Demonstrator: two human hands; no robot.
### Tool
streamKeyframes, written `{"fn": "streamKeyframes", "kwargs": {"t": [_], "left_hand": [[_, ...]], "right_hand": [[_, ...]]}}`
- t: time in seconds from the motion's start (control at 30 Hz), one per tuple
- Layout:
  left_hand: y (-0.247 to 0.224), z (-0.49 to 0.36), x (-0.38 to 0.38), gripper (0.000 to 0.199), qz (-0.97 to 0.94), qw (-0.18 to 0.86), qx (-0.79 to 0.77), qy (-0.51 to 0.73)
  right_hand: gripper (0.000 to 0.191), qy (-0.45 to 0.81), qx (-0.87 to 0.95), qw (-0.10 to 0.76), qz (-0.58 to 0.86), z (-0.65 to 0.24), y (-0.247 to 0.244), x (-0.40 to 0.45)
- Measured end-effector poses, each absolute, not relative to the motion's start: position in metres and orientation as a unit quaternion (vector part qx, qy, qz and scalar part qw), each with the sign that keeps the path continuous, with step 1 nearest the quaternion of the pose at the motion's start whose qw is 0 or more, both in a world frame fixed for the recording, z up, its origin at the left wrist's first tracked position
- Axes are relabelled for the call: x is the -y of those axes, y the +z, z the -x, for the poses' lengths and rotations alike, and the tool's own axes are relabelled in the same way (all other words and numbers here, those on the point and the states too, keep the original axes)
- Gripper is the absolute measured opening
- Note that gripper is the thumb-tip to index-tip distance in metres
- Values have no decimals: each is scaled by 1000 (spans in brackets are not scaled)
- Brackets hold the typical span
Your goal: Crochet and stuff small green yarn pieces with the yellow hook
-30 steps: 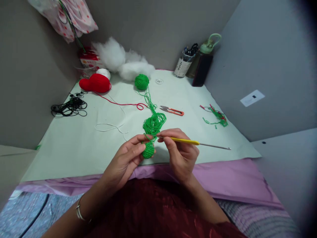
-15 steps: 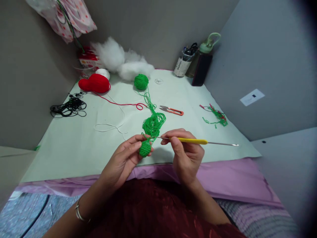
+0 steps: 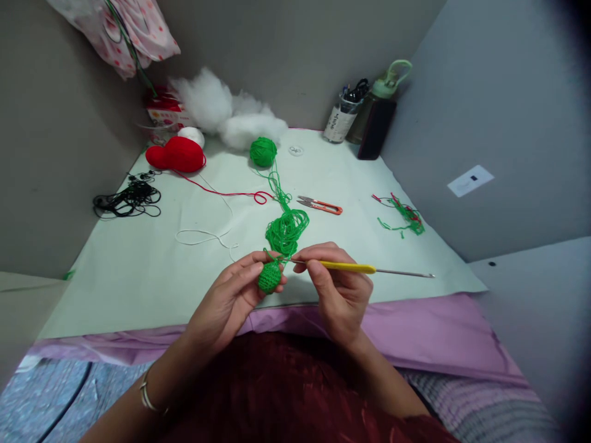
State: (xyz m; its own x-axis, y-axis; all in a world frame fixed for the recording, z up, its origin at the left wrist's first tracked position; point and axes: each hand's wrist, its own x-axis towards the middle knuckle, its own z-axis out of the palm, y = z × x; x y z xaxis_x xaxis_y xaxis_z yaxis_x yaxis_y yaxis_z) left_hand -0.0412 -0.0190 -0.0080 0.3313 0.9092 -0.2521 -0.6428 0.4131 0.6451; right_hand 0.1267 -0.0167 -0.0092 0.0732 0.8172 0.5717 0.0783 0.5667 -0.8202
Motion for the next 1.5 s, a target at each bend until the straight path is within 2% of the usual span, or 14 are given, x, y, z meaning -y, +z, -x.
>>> {"fn": "streamKeyframes", "kwargs": {"t": [0.23,0.47,0.87,0.97,1.13,1.2,1.5], "left_hand": [[-9,42,20,20,-219,786,-297,496],[-11,42,19,17,-227,787,-288,497],[-7,43,21,26,-262,781,-303,479],[-9,45,21,39,-264,780,-320,468],[-9,47,20,78,-277,778,-328,459],[-9,49,17,84,-283,784,-311,457],[-11,53,8,61,-287,795,-280,456]], "right_hand": [[21,275,619,638,365,-127,-11,18],[26,191,665,626,360,-125,-13,19],[27,261,632,642,346,-123,-22,17],[25,279,631,639,341,-122,-21,18],[21,314,622,633,338,-122,-18,20],[20,334,619,628,333,-122,-17,20],[20,373,627,605,318,-123,-22,15]]}}
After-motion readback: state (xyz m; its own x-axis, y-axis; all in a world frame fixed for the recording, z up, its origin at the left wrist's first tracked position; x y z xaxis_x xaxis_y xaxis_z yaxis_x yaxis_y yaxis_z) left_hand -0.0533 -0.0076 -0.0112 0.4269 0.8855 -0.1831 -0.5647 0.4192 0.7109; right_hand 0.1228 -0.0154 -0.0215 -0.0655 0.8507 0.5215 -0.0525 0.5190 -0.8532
